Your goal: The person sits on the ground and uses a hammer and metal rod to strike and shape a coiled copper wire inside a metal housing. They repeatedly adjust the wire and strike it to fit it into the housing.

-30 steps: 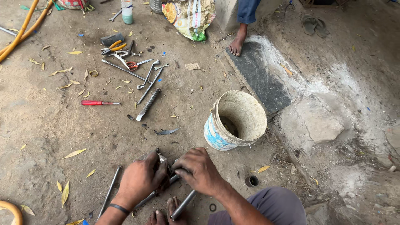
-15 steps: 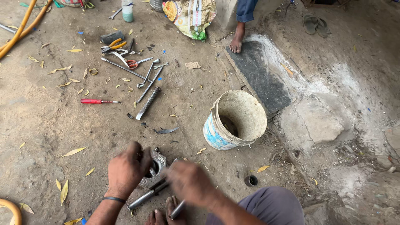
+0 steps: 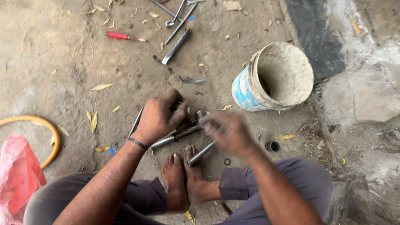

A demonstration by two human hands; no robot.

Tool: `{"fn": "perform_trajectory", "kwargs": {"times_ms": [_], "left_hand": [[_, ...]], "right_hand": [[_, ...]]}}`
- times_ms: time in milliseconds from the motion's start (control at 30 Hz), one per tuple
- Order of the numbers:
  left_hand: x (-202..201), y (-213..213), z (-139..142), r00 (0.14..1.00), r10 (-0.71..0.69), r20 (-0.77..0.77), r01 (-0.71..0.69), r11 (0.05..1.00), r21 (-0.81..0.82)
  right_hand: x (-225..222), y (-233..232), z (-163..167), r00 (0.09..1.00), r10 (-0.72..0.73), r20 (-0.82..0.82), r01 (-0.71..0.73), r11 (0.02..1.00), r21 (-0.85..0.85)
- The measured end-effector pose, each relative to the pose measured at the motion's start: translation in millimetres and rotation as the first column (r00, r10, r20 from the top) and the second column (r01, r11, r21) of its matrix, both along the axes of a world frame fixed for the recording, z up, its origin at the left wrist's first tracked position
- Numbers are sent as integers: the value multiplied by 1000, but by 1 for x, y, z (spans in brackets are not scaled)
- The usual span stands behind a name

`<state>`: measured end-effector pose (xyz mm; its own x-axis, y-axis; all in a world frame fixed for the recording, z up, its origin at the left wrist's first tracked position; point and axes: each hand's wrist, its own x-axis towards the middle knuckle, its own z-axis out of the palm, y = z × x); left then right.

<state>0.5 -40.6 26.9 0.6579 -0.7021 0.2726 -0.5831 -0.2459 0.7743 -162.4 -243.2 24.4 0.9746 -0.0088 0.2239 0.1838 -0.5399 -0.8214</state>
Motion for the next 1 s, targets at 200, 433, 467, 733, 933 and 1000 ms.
{"fn": "perform_trajectory", "kwargs": {"times_ms": [200,433,467,733,933,1000], "left_hand": [[-29,-17,-2,844,-211,-494,15,928,-371],[-5,-6,-11,915,377,144,-379,925,-10],[-3,-3,-11,949,284,137,-295,953,69],[-24,-14,-4,850,-225,-476,54,936,-347],[-12,-9,-15,934,343,-100,-327,934,147],[-11,-4,-20,980,131,-151,-118,989,94]], "right_hand": [[14,44,-38,916,-126,-380,276,886,372],[-14,50,-7,924,101,-369,-158,979,-128],[-12,28,0,979,82,-185,-115,978,-172],[10,63,-42,912,-88,-400,263,875,407],[-15,64,-10,981,158,-115,-180,959,-218],[1,22,4,1000,-10,20,14,986,-164]]}}
